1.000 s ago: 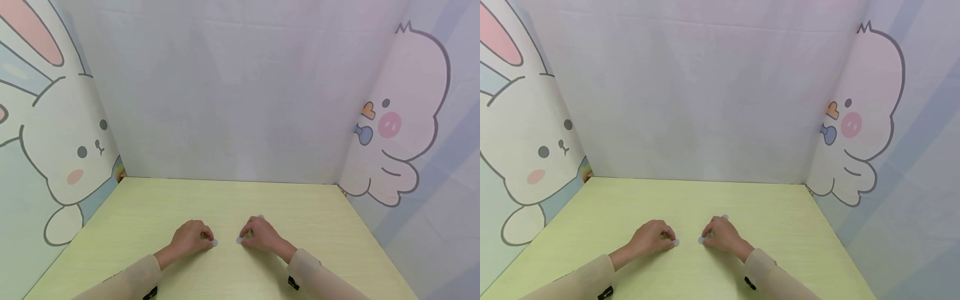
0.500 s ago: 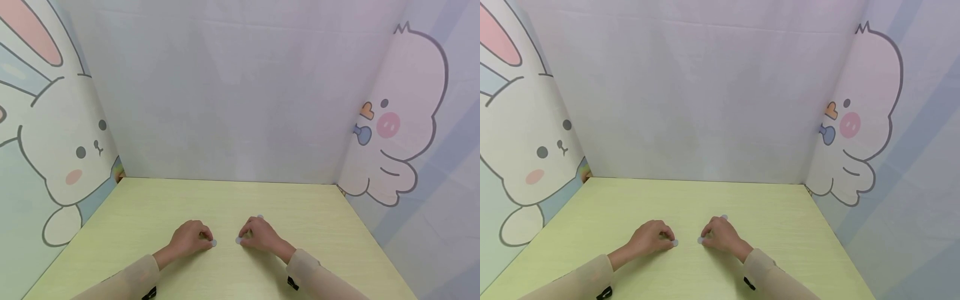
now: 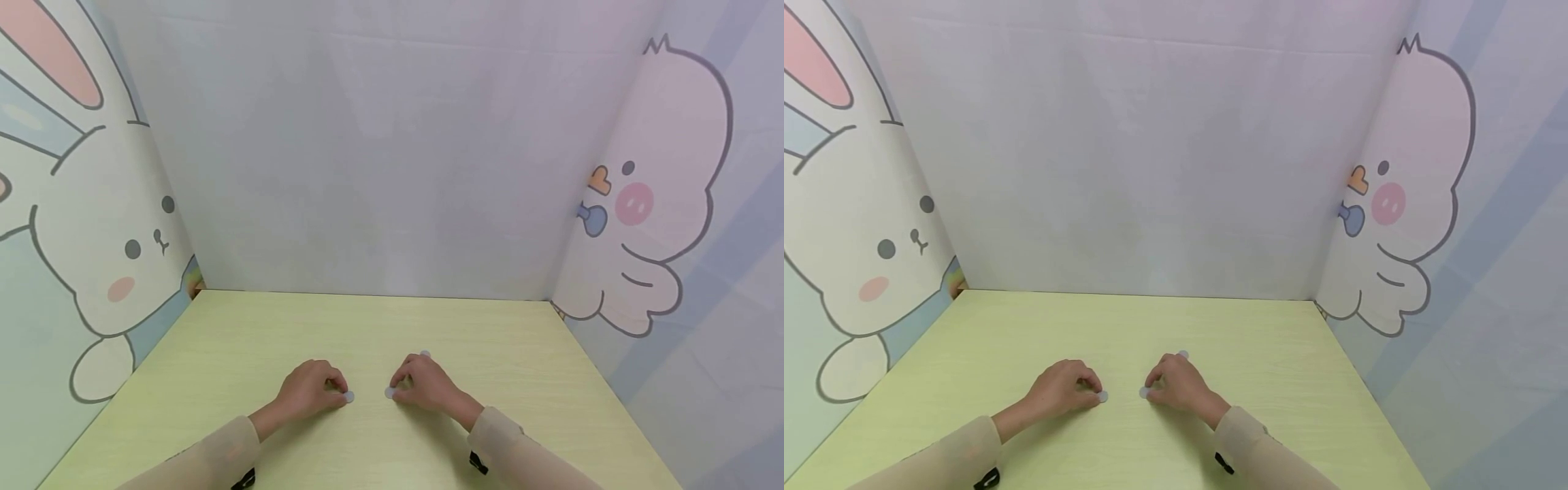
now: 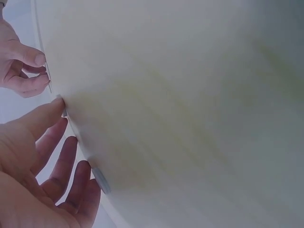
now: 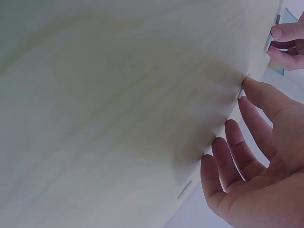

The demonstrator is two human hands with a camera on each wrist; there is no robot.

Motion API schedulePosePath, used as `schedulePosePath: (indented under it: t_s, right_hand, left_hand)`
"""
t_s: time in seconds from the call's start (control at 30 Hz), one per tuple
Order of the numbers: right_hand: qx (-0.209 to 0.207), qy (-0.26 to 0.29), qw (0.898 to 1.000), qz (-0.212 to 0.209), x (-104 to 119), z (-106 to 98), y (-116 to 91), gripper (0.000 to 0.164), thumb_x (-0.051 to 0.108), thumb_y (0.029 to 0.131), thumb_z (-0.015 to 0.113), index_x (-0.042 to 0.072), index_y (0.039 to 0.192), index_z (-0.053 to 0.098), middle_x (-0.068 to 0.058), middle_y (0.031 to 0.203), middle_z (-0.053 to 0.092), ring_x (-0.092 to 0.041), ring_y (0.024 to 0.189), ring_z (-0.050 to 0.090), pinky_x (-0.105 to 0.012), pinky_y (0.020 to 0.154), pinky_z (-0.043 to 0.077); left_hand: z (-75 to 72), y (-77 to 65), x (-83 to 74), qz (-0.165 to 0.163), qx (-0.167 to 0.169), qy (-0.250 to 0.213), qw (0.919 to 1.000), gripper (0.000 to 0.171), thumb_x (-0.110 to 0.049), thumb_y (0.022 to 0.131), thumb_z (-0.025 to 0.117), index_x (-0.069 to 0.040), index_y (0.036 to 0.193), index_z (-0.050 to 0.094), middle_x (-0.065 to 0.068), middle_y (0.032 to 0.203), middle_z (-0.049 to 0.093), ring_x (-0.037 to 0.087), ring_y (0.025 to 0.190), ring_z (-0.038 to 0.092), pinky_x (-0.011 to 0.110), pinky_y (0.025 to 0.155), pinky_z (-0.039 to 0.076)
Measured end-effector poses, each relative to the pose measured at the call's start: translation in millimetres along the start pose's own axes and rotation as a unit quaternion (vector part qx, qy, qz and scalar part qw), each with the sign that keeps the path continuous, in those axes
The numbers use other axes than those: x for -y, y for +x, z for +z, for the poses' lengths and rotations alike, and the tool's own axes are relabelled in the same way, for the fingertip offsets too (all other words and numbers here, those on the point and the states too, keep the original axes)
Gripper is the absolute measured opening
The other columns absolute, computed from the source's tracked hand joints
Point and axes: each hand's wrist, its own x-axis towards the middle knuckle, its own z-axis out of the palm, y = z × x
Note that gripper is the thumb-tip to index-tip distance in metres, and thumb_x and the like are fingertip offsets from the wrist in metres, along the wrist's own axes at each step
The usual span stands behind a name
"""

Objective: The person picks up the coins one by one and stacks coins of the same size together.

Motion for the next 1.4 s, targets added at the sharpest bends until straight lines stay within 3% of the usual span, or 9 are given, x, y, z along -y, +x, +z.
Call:
schedulePosePath:
  t_s: [0.7, 1.4]
  right_hand:
    - [-0.001, -0.007, 1.0, 0.0, -2.1, 0.3, 1.1, 0.008, 0.017, 0.085, 0.09, 0.019, 0.091, 0.085, 0.007, 0.099, 0.072, -0.011, 0.092, 0.061, -0.03, 0.084, 0.051]
    - [-0.004, 0.014, 1.0, 0.01, -3.1, 2.1, 2.6, 0.007, 0.016, 0.084, 0.091, 0.016, 0.089, 0.086, 0.004, 0.099, 0.073, -0.014, 0.092, 0.064, -0.029, 0.082, 0.051]
  left_hand:
    - [-1.8, 5.5, -5.5, -0.022, 0.011, -0.012, 0.9996, 0.016, -0.031, 0.083, 0.092, -0.025, 0.094, 0.082, -0.012, 0.093, 0.071, 0.014, 0.088, 0.063, 0.034, 0.076, 0.051]
    - [20.6, 30.5, -43.4, 0.014, 0.018, 0.011, 0.9997, 0.023, -0.025, 0.08, 0.093, -0.019, 0.1, 0.084, -0.003, 0.098, 0.075, 0.019, 0.092, 0.067, 0.037, 0.076, 0.055]
